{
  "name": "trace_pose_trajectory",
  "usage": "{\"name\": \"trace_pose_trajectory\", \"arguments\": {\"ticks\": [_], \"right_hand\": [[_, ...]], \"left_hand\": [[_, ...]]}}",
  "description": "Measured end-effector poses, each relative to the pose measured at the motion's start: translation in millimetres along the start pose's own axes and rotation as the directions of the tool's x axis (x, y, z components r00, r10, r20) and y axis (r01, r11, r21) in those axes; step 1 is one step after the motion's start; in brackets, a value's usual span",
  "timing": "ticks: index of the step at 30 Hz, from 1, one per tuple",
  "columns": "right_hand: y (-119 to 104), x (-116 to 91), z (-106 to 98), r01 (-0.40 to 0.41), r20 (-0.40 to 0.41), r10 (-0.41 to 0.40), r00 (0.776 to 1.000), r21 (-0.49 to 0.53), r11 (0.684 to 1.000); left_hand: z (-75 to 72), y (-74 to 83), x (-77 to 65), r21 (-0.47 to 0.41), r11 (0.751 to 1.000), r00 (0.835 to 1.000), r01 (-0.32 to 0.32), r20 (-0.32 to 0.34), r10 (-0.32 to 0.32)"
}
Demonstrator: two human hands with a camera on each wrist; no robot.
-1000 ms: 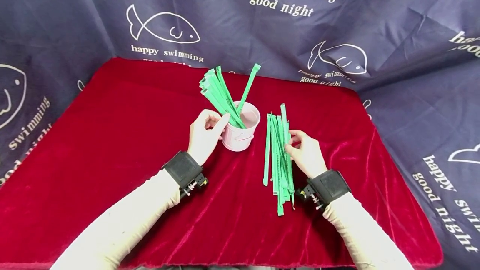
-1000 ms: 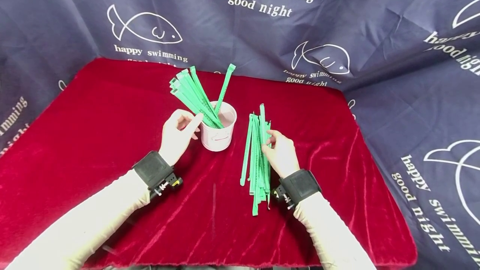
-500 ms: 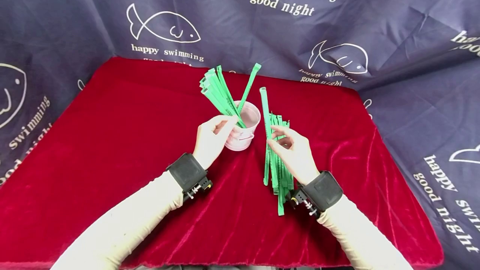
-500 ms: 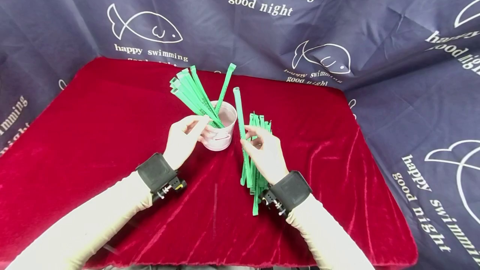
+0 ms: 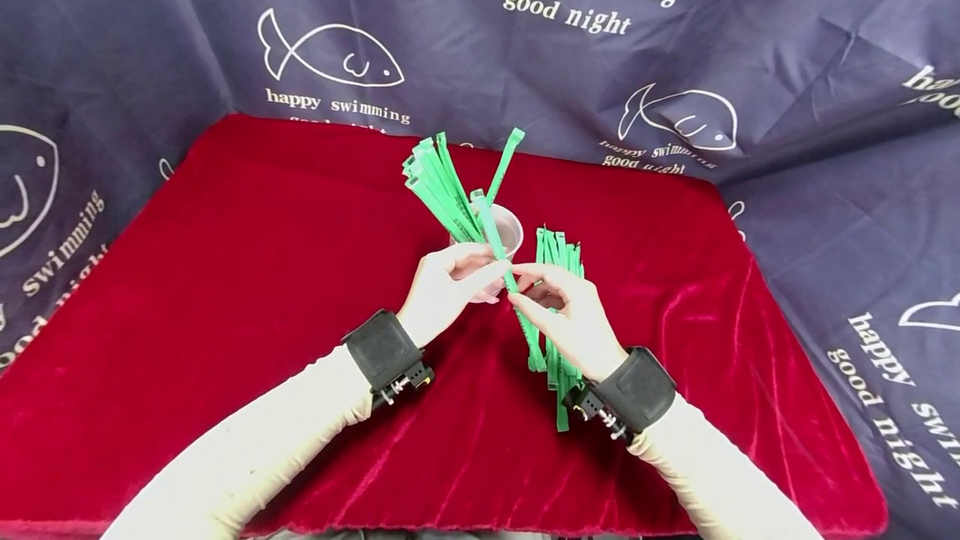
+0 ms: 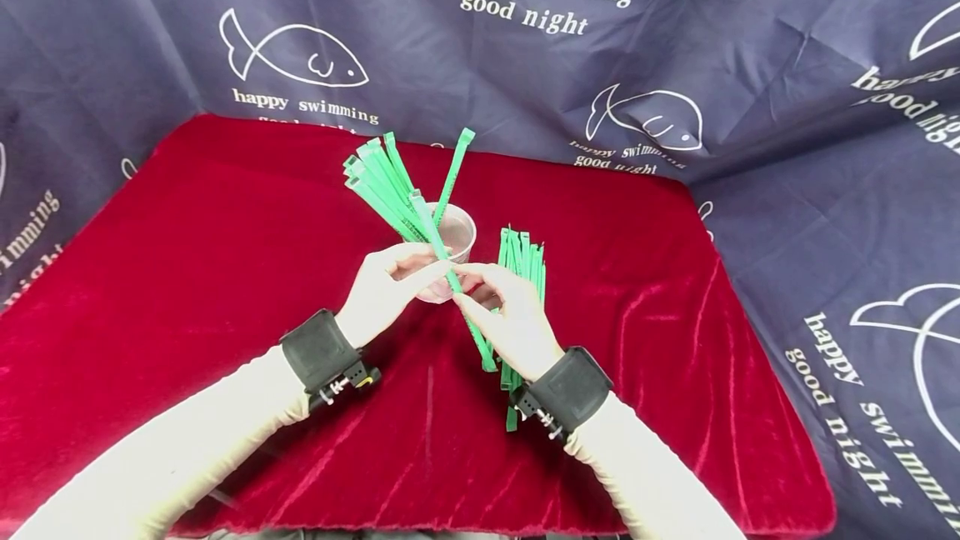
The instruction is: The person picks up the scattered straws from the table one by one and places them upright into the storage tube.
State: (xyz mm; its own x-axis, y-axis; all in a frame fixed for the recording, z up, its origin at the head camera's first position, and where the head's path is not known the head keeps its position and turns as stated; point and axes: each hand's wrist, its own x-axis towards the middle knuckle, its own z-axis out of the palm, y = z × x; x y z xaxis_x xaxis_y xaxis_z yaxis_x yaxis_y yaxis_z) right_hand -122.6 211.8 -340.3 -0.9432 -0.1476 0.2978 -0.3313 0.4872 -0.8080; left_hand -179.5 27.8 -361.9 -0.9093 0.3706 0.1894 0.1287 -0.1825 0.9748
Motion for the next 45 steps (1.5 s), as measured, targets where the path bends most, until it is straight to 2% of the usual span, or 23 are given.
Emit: {"name": "trace_pose_trajectory", "arguments": {"ticks": [3,9,12,17,21,24,27,31,36,40,45], "right_hand": [[0,0,1,0.023,0.009,-0.023,1.0,-0.003,1.0],[1,2,2,0.032,0.013,-0.031,0.999,-0.016,0.999],[1,1,1,0.02,0.017,-0.02,1.0,-0.019,1.0],[3,0,1,-0.013,0.014,0.014,1.0,-0.03,0.999],[5,-1,0,-0.01,0.016,0.011,1.0,-0.057,0.998],[8,-1,-1,-0.005,0.021,0.007,1.0,-0.077,0.997],[11,0,-3,-0.006,0.02,0.008,1.0,-0.102,0.995],[15,1,-4,-0.012,0.013,0.014,1.0,-0.133,0.991],[21,1,-6,-0.048,0.007,0.05,0.999,-0.14,0.989],[26,1,-8,-0.076,-0.004,0.076,0.997,-0.134,0.988],[34,1,-13,-0.094,-0.045,0.088,0.995,-0.175,0.98]], "left_hand": [[0.8,1.1,-0.2,-0.018,1.0,1.0,-0.025,-0.008,0.025],[1.7,4.9,-0.8,-0.028,0.999,0.999,-0.031,-0.044,0.03],[1.3,5.9,-0.7,0.034,0.997,0.993,-0.076,-0.083,0.079],[-0.6,7.5,0.6,0.141,0.976,0.972,-0.164,-0.147,0.184],[-3.0,9.6,3.0,0.156,0.963,0.946,-0.221,-0.206,0.25],[-5.2,12.0,5.3,0.103,0.963,0.925,-0.251,-0.269,0.27],[-8.3,14.3,7.8,-0.015,0.961,0.911,-0.275,-0.324,0.255],[-12.6,17.5,11.4,-0.137,0.936,0.89,-0.325,-0.38,0.253],[-17.7,20.2,15.7,-0.156,0.911,0.85,-0.383,-0.445,0.281],[-21.7,19.8,18.2,-0.17,0.889,0.826,-0.425,-0.474,0.305],[-26.2,19.2,20.5,-0.175,0.862,0.792,-0.477,-0.511,0.334]]}}
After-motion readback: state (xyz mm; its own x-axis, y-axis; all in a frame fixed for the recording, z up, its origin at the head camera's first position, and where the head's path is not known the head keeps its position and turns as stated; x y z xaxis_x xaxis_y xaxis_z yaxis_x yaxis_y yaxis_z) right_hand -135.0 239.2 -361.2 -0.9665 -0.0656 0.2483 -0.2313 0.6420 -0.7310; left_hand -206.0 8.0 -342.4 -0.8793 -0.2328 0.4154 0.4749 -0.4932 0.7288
